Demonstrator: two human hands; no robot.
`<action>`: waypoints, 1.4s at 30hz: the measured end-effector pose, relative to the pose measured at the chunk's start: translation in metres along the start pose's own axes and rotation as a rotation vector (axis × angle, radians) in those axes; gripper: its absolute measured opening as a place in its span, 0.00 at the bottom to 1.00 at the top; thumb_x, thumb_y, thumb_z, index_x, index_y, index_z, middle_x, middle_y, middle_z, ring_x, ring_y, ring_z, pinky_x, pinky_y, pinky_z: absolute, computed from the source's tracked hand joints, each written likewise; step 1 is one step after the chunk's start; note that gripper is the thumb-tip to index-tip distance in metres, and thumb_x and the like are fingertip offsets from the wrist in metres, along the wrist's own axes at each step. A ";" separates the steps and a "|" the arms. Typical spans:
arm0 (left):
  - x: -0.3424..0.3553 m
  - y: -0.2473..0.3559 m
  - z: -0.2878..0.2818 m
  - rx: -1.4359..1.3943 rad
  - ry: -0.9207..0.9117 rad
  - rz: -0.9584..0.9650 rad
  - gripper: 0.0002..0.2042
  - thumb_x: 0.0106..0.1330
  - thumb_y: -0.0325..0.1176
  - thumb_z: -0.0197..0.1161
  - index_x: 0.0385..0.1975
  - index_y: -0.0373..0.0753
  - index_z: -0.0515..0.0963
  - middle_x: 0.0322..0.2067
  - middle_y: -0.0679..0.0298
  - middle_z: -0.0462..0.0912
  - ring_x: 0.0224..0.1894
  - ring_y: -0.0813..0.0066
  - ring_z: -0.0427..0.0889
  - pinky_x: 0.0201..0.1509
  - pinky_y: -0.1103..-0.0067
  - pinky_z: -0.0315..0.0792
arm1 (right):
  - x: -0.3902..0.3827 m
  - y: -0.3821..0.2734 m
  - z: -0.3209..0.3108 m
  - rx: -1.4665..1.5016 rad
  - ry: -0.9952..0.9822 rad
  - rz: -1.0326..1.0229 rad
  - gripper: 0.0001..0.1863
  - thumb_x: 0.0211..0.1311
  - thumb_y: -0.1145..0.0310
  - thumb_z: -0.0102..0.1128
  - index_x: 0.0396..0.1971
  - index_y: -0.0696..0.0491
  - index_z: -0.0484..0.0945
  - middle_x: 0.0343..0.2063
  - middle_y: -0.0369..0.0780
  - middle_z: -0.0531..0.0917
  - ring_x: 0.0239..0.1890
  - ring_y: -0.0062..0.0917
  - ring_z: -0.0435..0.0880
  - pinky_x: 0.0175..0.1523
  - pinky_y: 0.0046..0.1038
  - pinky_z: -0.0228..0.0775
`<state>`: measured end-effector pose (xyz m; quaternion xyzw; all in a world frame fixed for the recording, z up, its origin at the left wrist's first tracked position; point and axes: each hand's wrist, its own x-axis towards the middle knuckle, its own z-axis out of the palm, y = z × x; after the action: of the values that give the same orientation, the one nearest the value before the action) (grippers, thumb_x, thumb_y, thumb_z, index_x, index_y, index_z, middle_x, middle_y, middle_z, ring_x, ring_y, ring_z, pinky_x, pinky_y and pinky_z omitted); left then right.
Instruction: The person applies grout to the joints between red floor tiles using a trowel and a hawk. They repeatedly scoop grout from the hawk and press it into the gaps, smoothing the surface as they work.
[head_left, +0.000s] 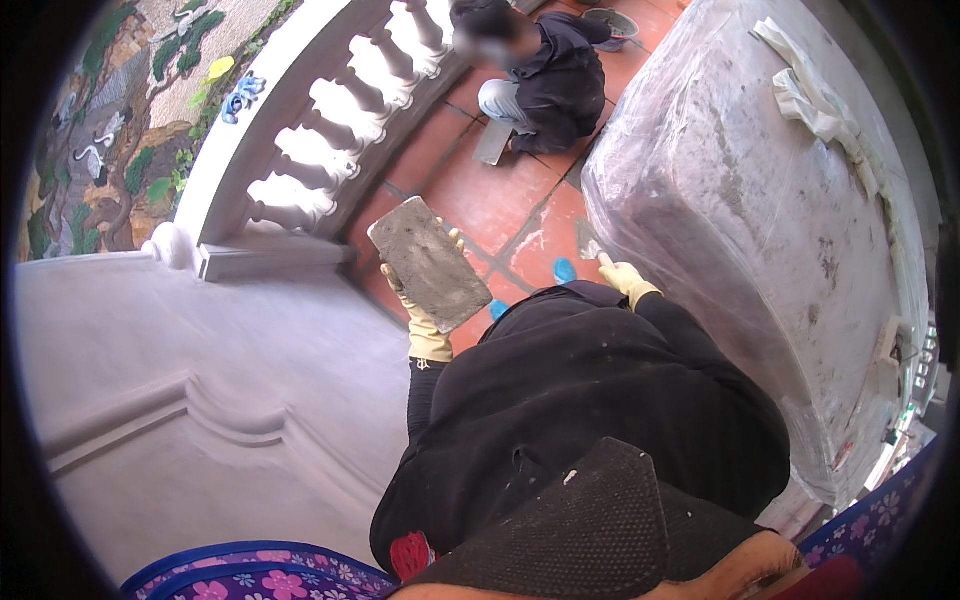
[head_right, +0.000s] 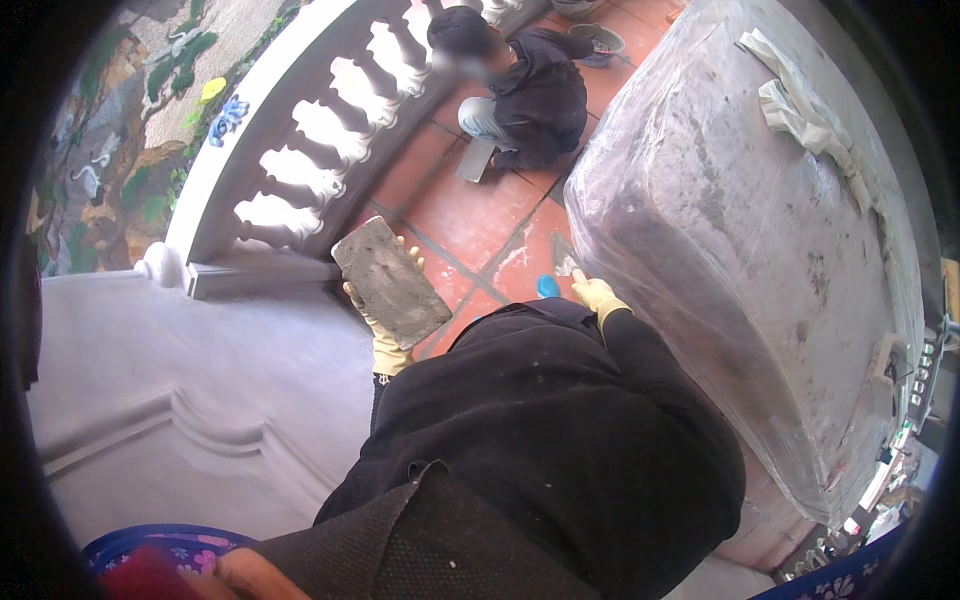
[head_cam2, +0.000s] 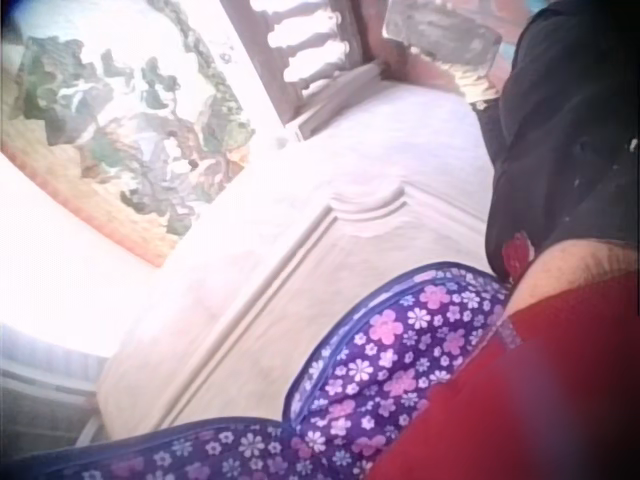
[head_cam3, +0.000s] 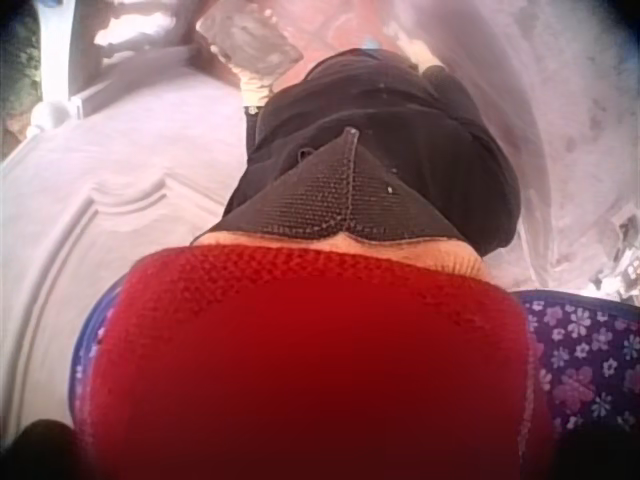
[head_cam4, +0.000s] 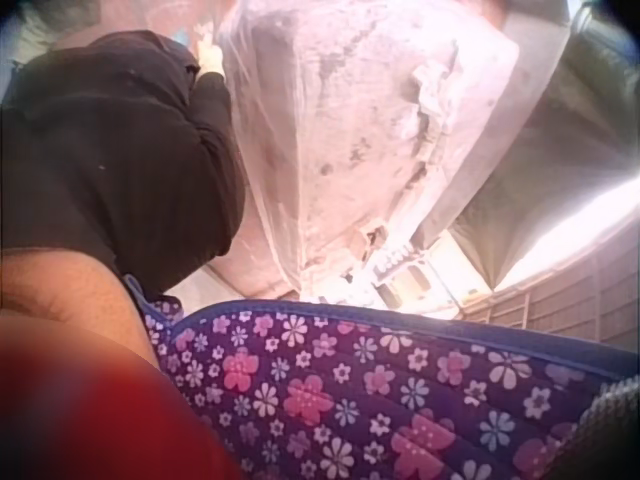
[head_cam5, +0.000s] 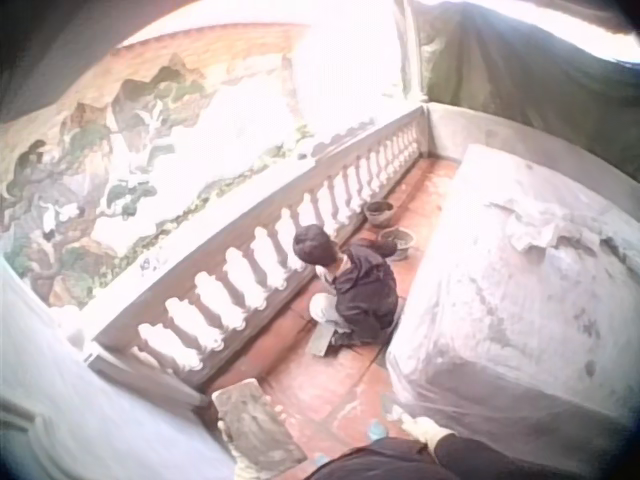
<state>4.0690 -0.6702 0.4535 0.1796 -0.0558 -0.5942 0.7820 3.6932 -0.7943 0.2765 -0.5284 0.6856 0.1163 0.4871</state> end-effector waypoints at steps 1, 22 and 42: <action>0.000 0.000 0.001 -0.002 -0.009 -0.017 0.51 0.59 0.71 0.63 0.75 0.45 0.55 0.72 0.55 0.61 0.70 0.46 0.64 0.74 0.52 0.62 | 0.002 0.004 0.003 -0.040 0.024 0.035 0.29 0.61 0.43 0.57 0.38 0.58 0.86 0.35 0.49 0.87 0.43 0.40 0.87 0.52 0.37 0.73; 0.012 -0.012 -0.029 -0.085 -0.087 -0.081 0.50 0.60 0.66 0.65 0.76 0.46 0.52 0.73 0.52 0.58 0.72 0.44 0.61 0.78 0.54 0.54 | 0.046 0.076 0.031 0.028 0.087 0.065 0.29 0.59 0.45 0.63 0.38 0.60 0.87 0.35 0.48 0.88 0.43 0.38 0.87 0.51 0.36 0.73; 0.020 -0.024 -0.043 -0.103 -0.084 -0.080 0.48 0.63 0.66 0.62 0.77 0.44 0.51 0.74 0.48 0.56 0.73 0.41 0.58 0.79 0.53 0.51 | 0.032 0.101 0.041 0.176 0.082 0.140 0.34 0.61 0.41 0.60 0.47 0.61 0.84 0.47 0.57 0.84 0.57 0.48 0.81 0.59 0.42 0.69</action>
<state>4.0658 -0.6854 0.4025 0.1160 -0.0505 -0.6342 0.7628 3.6321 -0.7448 0.1952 -0.4387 0.7477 0.0676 0.4939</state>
